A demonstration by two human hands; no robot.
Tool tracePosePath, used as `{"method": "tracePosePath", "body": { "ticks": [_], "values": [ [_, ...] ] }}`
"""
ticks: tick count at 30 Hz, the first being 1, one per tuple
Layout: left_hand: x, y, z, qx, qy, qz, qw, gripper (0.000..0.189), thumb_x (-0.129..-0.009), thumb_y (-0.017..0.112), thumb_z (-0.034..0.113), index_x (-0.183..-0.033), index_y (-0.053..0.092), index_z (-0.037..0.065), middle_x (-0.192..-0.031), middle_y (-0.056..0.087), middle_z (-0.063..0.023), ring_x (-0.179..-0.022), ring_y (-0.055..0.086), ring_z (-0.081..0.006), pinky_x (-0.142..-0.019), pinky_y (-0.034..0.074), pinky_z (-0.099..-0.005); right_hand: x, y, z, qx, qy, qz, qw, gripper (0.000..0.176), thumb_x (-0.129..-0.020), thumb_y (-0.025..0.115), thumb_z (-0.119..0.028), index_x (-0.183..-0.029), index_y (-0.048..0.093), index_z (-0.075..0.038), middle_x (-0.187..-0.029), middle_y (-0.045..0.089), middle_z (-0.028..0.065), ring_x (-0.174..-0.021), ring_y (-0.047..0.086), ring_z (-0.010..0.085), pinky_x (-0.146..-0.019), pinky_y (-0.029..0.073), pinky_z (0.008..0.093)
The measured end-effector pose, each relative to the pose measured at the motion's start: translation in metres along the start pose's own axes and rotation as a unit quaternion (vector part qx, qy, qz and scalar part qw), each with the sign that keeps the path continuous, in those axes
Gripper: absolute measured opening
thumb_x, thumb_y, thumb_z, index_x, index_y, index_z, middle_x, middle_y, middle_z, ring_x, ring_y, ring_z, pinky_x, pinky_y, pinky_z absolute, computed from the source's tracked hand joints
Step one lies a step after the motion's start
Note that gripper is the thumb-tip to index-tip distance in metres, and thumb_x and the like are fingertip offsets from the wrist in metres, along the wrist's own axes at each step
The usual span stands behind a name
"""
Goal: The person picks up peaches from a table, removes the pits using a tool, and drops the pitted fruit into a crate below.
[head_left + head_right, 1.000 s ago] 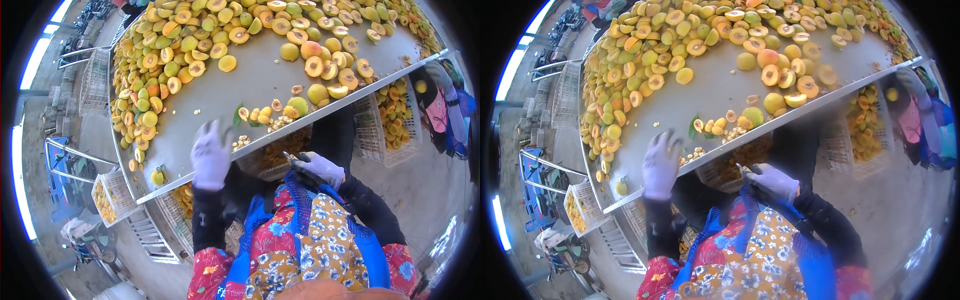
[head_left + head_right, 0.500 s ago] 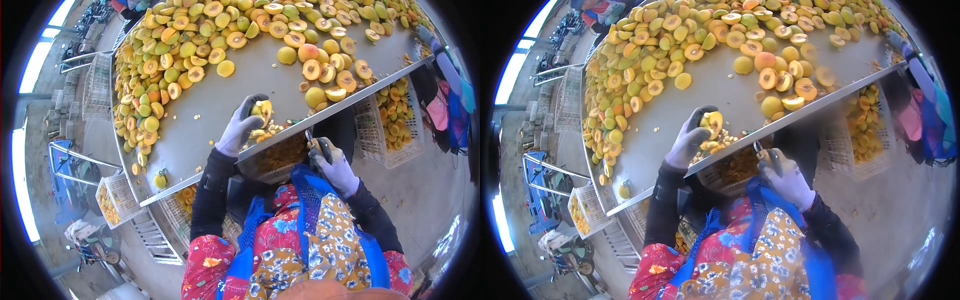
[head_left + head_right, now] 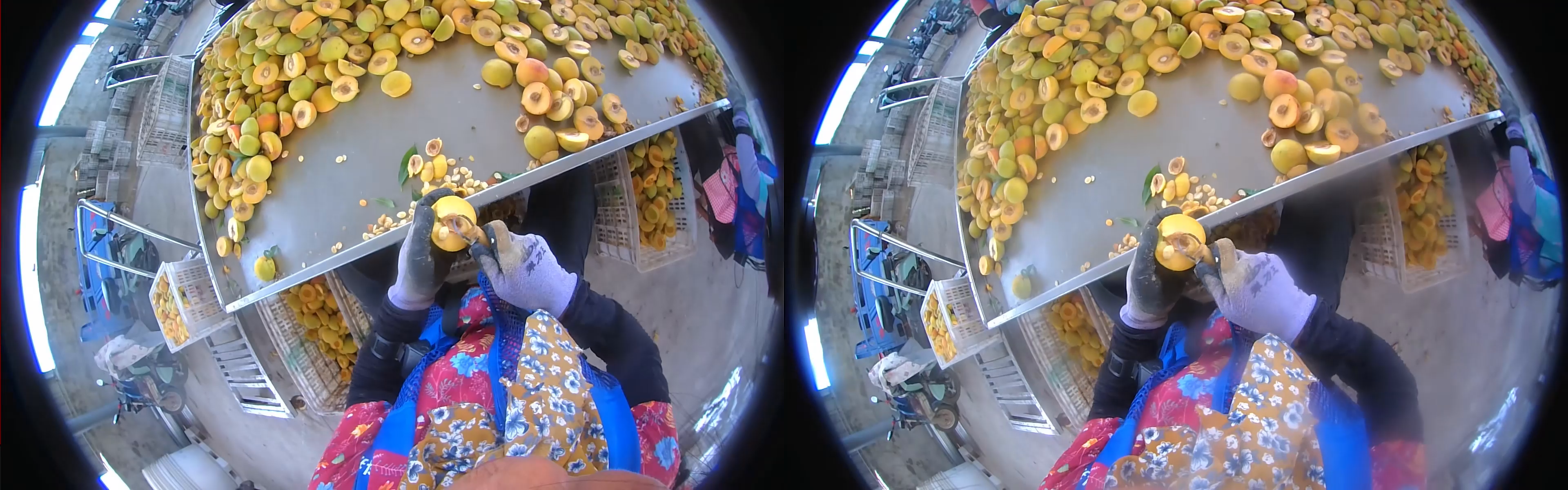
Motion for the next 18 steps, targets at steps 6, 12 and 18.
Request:
{"method": "tracePosePath", "body": {
  "ticks": [6, 12, 18],
  "values": [
    [0.013, 0.011, 0.029, -0.408, 0.232, -0.009, 0.883, 0.061, -0.089, 0.066, -0.003, -0.142, 0.036, 0.002, -0.133, 0.051, -0.0179, -0.116, 0.059, -0.0267, -0.096, 0.052, -0.0368, 0.004, 0.014, 0.002, -0.056, 0.034, -0.003, 0.998, 0.027, -0.095, 0.06, -0.014, -0.11, 0.052, 0.007, -0.066, 0.06, 0.018, -0.058, 0.062, 0.0359, -0.051, 0.047, 0.0433],
    [0.014, -0.013, -0.021, 0.01, 0.021, 0.08, 0.997, 0.049, -0.104, 0.048, 0.031, -0.144, 0.035, 0.005, -0.13, 0.051, -0.0161, -0.12, 0.054, -0.0259, -0.101, 0.047, -0.0376, -0.001, 0.018, 0.004, -0.222, 0.054, -0.019, 0.973, 0.019, -0.099, 0.052, -0.014, -0.109, 0.059, 0.0, -0.088, 0.064, 0.0215, -0.079, 0.065, 0.0366, -0.067, 0.05, 0.0434],
    [0.004, -0.003, -0.015, 0.063, -0.041, 0.043, 0.996, 0.055, -0.101, 0.047, 0.034, -0.143, 0.037, 0.001, -0.133, 0.05, -0.0176, -0.125, 0.052, -0.0281, -0.107, 0.043, -0.0397, -0.002, 0.01, -0.009, 0.02, -0.075, -0.039, 0.996, 0.019, -0.098, 0.053, -0.013, -0.106, 0.058, 0.003, -0.079, 0.062, 0.0208, -0.071, 0.066, 0.0327, -0.058, 0.05, 0.041]
  ]
}}
Point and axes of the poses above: each hand's wrist, its own x-axis away from the middle knuckle, its own y-axis out of the palm, z = x × y, the point moved 9 cm from there along -x, towards the middle knuckle
